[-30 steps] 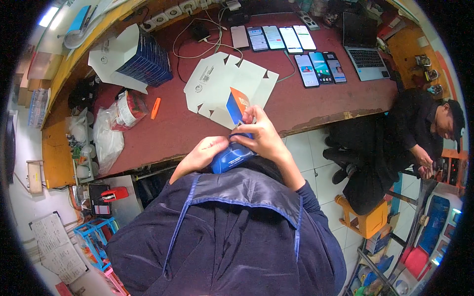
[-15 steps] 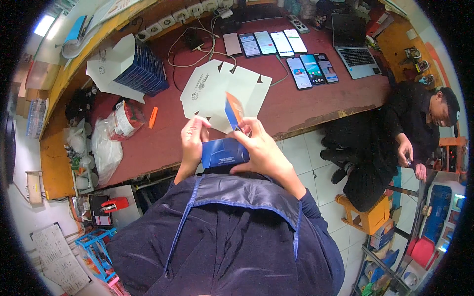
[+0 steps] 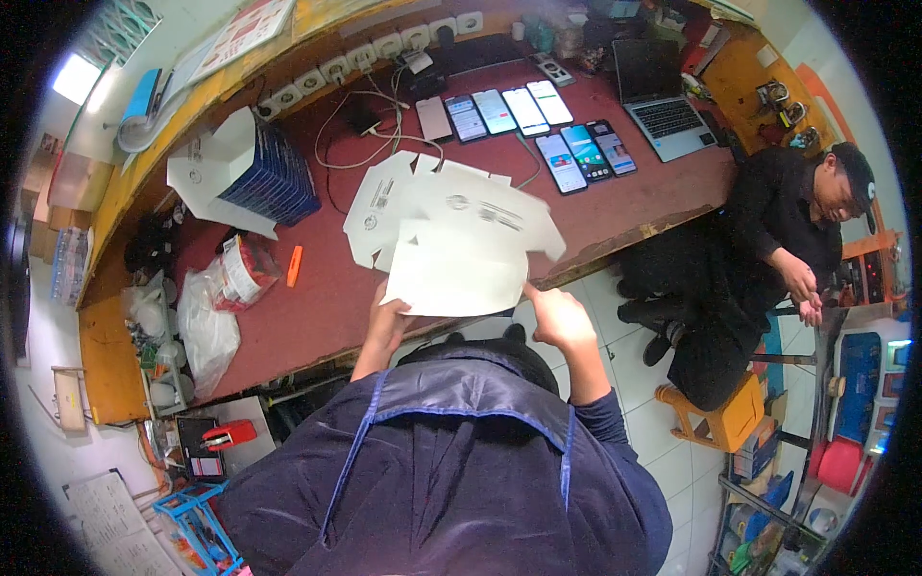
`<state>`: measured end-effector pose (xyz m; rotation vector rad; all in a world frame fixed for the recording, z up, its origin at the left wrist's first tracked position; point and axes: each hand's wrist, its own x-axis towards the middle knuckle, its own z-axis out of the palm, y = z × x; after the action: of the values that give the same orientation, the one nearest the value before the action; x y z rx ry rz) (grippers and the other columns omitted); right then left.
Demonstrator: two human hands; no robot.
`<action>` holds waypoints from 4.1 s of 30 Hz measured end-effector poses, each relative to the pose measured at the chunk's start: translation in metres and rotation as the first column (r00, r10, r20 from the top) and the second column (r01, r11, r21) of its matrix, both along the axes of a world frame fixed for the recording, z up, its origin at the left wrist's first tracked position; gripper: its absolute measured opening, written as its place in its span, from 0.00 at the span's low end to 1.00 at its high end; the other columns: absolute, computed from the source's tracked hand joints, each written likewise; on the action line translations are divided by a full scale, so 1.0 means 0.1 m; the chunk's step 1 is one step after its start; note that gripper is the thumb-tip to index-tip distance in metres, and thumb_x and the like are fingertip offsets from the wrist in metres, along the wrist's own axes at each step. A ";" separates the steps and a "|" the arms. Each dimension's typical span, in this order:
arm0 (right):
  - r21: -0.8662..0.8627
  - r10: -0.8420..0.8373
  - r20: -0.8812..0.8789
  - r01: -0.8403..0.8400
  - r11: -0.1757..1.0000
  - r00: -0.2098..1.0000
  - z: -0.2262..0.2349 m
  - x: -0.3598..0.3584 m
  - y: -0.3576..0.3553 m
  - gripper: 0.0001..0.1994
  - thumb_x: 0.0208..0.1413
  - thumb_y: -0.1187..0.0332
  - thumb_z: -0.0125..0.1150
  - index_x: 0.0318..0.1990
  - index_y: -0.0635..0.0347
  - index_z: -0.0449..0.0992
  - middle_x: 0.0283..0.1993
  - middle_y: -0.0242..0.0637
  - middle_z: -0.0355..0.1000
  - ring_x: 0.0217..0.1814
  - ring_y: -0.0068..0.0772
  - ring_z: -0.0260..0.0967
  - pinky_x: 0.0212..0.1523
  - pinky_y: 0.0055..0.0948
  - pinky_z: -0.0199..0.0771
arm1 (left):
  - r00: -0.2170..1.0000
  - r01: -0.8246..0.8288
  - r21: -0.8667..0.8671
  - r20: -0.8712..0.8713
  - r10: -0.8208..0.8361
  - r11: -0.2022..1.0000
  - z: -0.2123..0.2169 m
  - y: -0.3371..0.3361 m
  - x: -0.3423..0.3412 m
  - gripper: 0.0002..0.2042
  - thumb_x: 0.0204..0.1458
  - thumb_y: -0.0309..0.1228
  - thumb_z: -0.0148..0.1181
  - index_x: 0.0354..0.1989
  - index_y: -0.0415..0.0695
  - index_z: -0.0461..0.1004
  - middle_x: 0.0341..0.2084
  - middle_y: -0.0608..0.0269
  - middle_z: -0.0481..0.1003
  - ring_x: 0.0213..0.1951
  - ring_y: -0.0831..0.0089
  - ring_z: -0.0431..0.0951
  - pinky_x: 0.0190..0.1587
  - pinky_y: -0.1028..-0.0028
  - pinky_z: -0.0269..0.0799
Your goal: The recorder folds and assembles a cardboard food container while checking a receipt in a kitchen prep area.
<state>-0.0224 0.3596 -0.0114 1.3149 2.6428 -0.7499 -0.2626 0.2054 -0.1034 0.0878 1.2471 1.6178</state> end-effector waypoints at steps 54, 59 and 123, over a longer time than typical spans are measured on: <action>-0.622 -0.404 -0.594 -0.079 0.779 0.696 -1.00 -1.14 -0.33 0.31 0.29 0.68 0.70 0.46 0.65 0.64 0.47 0.48 0.64 0.46 0.42 0.66 0.46 0.34 0.69 | 0.266 0.045 -0.190 -0.944 -0.195 0.981 0.25 0.30 0.32 0.06 0.46 0.29 0.62 0.30 0.40 0.79 0.23 0.56 0.78 0.25 0.70 0.78 0.29 0.73 0.72; -0.633 -0.424 -0.606 -0.085 0.769 0.673 -1.07 -1.13 -0.35 0.29 0.36 0.73 0.68 0.49 0.67 0.61 0.45 0.48 0.65 0.42 0.37 0.71 0.44 0.31 0.71 | 0.206 0.048 -0.142 -0.967 -0.149 0.989 0.23 0.31 0.40 0.08 0.48 0.28 0.60 0.35 0.39 0.77 0.23 0.56 0.78 0.25 0.71 0.79 0.29 0.73 0.72; -0.372 -0.319 -0.522 0.126 0.920 0.791 -1.37 -0.91 -0.09 0.17 0.35 0.69 0.66 0.34 0.67 0.70 0.31 0.47 0.73 0.35 0.41 0.73 0.34 0.35 0.72 | 0.188 0.260 -0.032 -0.979 -0.084 0.965 -0.13 0.64 0.49 0.08 0.47 0.27 0.59 0.34 0.37 0.76 0.26 0.54 0.74 0.27 0.59 0.77 0.29 0.68 0.73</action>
<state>-0.1134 0.3509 -0.1480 1.5045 2.5972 -1.7888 -0.2137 0.2691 -0.1162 1.5731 1.9423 1.3629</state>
